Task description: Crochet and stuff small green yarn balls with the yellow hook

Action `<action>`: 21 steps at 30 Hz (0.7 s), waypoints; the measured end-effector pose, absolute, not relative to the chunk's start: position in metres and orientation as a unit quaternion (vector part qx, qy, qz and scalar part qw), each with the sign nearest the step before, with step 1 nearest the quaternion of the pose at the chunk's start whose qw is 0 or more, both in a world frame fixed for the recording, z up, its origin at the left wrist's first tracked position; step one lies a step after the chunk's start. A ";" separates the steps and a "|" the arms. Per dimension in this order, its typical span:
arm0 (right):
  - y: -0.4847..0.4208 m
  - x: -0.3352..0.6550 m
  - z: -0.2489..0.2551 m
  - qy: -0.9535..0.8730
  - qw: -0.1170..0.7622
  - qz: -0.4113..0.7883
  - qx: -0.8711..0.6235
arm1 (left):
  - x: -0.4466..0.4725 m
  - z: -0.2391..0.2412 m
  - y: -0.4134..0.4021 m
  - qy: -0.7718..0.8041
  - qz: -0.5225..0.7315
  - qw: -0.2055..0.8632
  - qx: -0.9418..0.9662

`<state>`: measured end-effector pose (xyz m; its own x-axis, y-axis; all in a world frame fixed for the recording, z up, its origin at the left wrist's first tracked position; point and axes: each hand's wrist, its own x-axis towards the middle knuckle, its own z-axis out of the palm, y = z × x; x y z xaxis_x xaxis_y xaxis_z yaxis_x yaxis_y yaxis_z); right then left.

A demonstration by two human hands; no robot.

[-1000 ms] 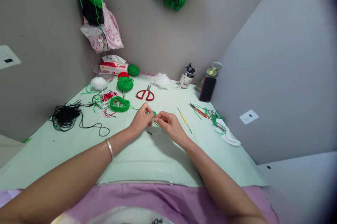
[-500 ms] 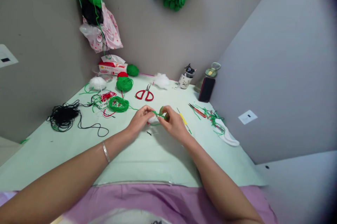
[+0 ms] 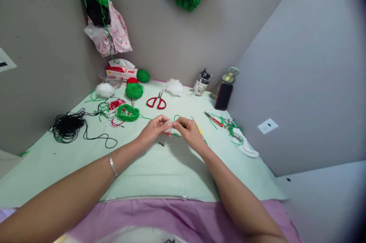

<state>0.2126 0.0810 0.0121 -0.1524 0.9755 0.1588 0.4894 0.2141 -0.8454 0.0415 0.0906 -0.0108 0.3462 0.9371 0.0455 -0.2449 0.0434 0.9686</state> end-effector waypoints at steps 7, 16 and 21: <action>0.068 0.198 0.011 -0.705 0.345 0.373 -0.495 | 0.041 -0.024 0.100 0.384 0.497 0.572 0.527; 0.083 0.209 0.005 -0.651 0.396 0.400 -0.510 | 0.037 -0.006 0.089 0.348 0.485 0.608 0.524; 0.086 0.215 0.005 -0.639 0.417 0.401 -0.507 | 0.033 -0.001 0.090 0.326 0.470 0.640 0.513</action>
